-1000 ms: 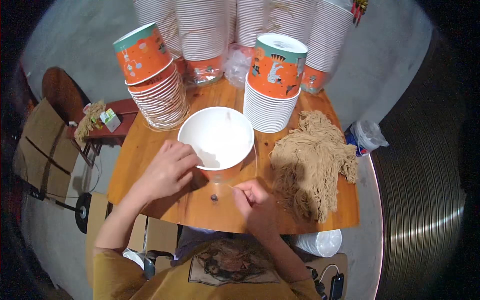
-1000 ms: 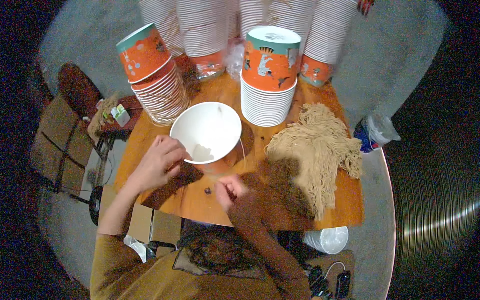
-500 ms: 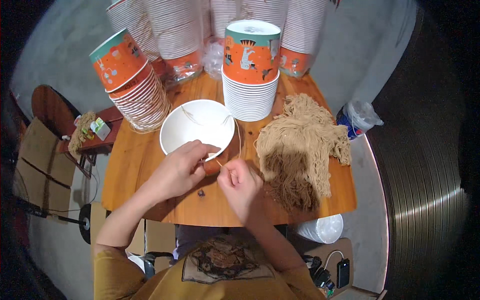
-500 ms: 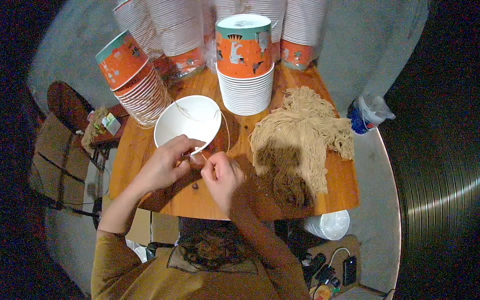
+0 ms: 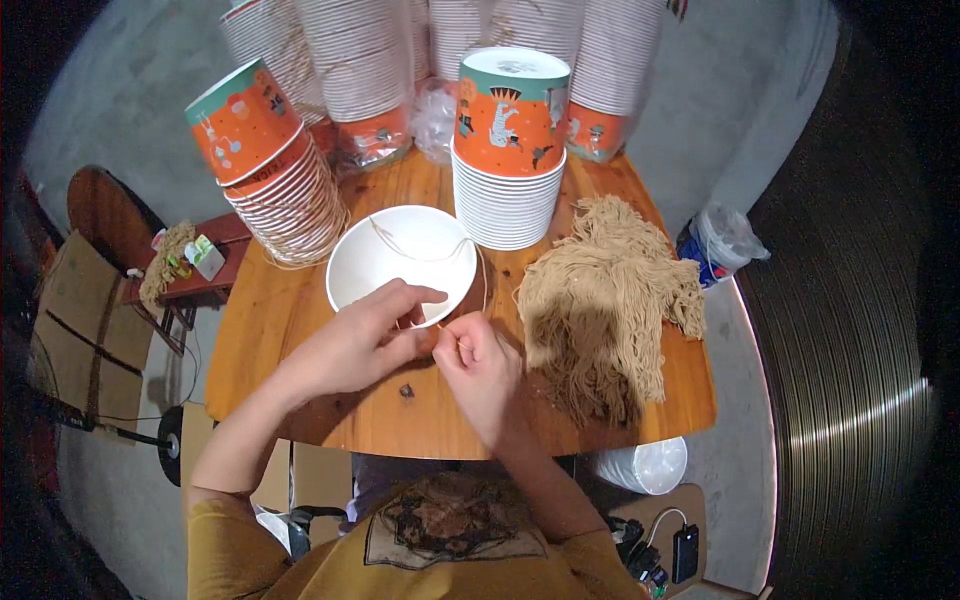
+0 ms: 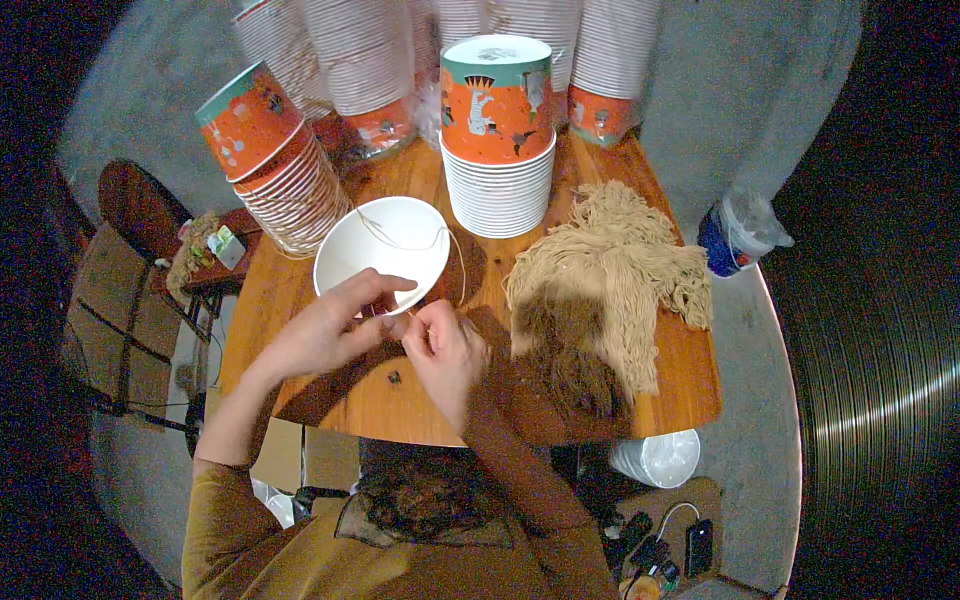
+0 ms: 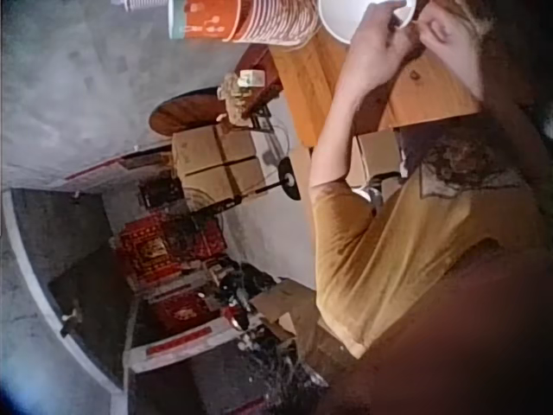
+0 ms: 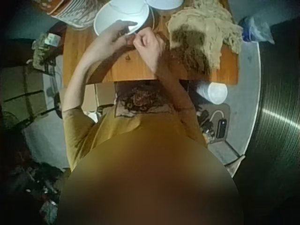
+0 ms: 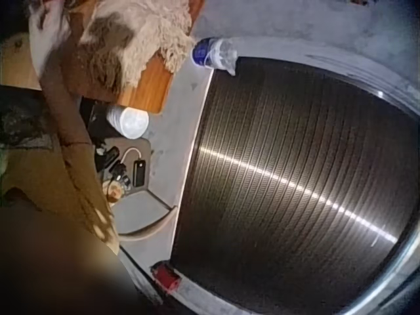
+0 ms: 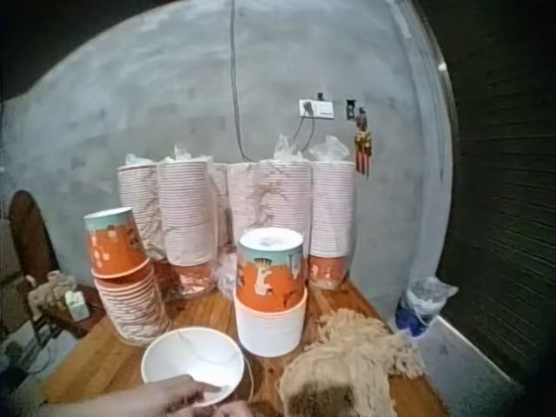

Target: Assembling and packaging items by tying twine and placing them into decorated paper cups.

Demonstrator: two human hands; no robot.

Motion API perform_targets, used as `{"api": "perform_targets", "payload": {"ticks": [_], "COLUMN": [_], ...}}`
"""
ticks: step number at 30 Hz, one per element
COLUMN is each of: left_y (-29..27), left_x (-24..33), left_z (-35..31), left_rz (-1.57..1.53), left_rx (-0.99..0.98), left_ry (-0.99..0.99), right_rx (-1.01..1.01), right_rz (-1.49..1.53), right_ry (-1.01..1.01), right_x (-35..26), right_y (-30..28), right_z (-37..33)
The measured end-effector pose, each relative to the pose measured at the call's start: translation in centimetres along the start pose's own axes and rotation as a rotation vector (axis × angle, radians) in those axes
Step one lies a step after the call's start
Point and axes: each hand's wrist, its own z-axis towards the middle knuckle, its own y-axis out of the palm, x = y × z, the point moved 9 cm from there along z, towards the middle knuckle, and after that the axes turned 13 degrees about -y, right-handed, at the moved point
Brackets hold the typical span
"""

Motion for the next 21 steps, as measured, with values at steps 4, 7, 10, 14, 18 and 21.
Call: {"api": "perform_targets", "payload": {"ticks": [4,7,10,14,18,21], "left_y": [-0.5,0.1,1.3,0.5,-0.5,0.2], "left_x": [-1.6,-2.4,-2.7,-2.5,-2.0,-2.2], "left_z": [1.4,2.7,3.1,3.1,2.4,2.2], "left_rz": [-0.059,-0.038,0.069,0.009,-0.191,-0.316], "left_rx": [-0.097,-0.231,-0.398,-0.230,-0.085,-0.111], "left_ry": [-0.028,-0.096,-0.187,-0.138,-0.145,-0.217], "right_rx": [-0.025,-0.057,-0.091,-0.064,-0.073,-0.152], "right_rz": [0.008,-0.002,0.025,0.073,0.173,0.153], "right_ry": [0.014,0.043,0.116,0.116,0.069,0.036], "right_x": [0.2,0.5,0.9,0.6,0.7,0.6], "right_y": [0.4,0.8,1.2,0.4,-0.5,0.1], "right_z": [0.0,-0.1,-0.2,-0.2,0.7,1.5]}}
